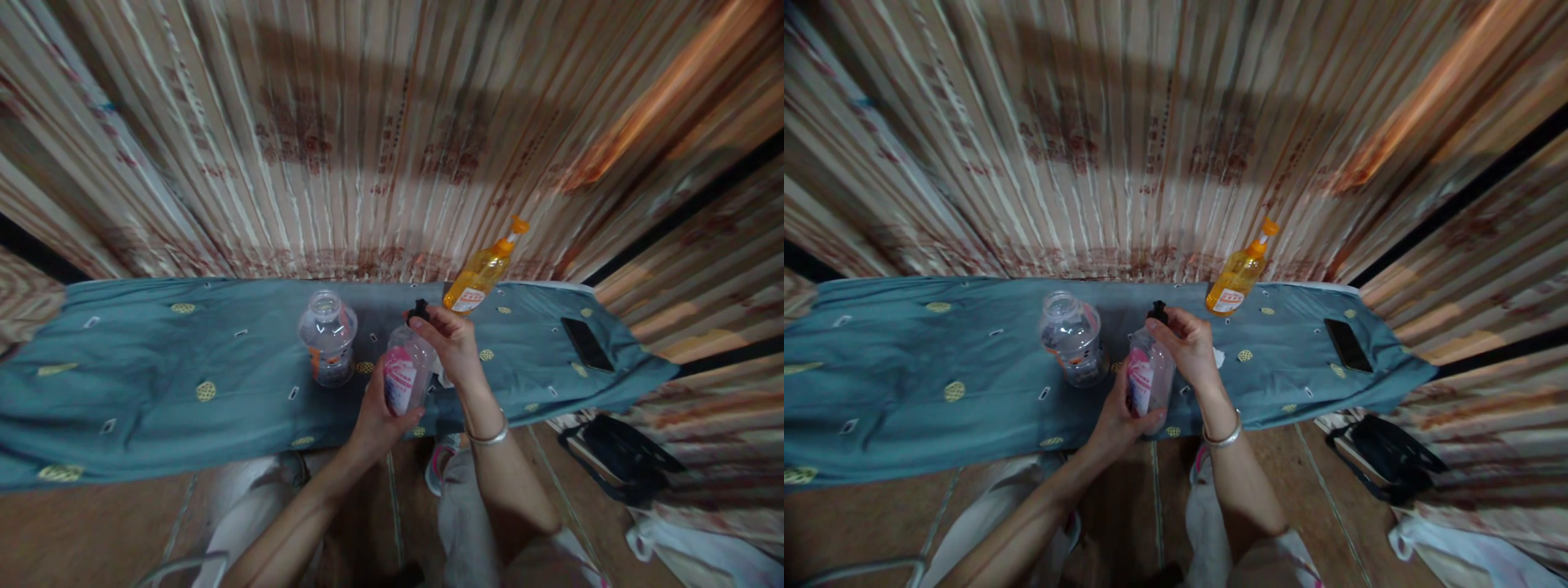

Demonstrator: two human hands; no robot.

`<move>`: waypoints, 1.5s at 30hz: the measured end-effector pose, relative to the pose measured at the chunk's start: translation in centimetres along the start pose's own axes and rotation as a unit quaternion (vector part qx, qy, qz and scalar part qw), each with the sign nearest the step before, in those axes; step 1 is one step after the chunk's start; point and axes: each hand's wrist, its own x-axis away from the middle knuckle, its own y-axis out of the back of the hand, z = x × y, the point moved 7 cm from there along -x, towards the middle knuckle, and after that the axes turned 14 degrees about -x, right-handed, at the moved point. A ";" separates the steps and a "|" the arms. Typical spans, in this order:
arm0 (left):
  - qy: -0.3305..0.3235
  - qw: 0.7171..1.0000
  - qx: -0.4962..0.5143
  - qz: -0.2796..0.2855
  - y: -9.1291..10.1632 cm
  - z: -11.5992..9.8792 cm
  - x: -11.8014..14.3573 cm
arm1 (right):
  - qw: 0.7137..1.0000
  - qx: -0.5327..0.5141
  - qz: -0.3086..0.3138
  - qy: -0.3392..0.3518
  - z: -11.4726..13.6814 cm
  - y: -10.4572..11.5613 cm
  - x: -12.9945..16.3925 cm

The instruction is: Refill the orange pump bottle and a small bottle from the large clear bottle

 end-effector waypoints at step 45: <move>-0.006 1.000 -0.008 -0.008 1.0 -0.5 -0.2 | 0.999 0.030 0.014 0.023 0.5 -0.6 -0.1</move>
